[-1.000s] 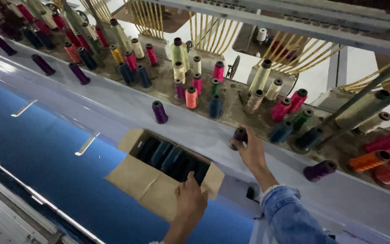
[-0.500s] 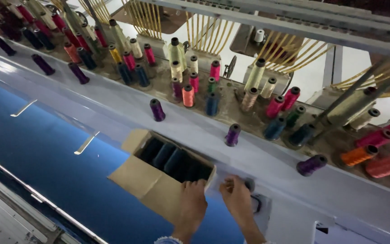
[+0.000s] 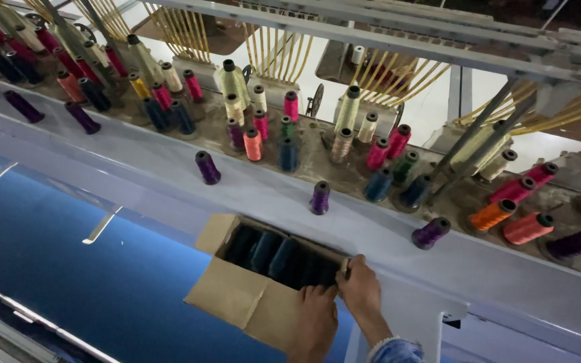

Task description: The person moves various colored thread spools from a machine rack into a cardboard box, and then picks up spools from the box to place them back onto the pegs of the industrial machine.

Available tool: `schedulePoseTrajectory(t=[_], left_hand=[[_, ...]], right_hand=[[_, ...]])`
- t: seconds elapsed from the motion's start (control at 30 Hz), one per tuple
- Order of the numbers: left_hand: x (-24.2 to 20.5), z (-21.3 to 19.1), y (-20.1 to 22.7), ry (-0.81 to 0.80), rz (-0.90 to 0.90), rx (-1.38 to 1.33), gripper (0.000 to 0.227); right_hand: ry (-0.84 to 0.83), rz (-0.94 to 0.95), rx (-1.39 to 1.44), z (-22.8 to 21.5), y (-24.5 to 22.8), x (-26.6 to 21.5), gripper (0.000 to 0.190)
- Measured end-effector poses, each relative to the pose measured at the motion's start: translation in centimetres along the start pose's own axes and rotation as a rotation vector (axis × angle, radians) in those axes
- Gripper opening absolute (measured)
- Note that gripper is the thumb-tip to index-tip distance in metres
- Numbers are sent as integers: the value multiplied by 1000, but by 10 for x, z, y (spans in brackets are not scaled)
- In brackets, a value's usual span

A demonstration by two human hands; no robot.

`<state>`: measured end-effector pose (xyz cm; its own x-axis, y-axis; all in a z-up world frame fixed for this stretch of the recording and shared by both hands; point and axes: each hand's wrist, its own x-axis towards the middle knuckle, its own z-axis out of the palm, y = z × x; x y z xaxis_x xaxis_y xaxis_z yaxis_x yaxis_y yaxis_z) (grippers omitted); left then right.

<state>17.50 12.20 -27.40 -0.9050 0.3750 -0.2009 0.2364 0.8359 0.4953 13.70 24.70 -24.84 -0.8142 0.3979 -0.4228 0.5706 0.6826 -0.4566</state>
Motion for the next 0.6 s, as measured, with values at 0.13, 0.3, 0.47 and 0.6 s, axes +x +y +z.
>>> schedulePoseTrajectory(t=[0.13,0.3,0.47,0.6], left_hand=[[0,-118,47,77,-175,-25,14],[28,-58,-81,152,-400,19,24],[52,-105,-60,336,-289,-284,25],[98,-104,-32,201,-394,-554,55]], right_hand=[[-15,-20,84,-6,-2,-7,26],[-50,6,137,-11,-7,-12,27],[-81,51,178,-17,-11,-18,25],[-120,116,209,-24,-21,-19,22]])
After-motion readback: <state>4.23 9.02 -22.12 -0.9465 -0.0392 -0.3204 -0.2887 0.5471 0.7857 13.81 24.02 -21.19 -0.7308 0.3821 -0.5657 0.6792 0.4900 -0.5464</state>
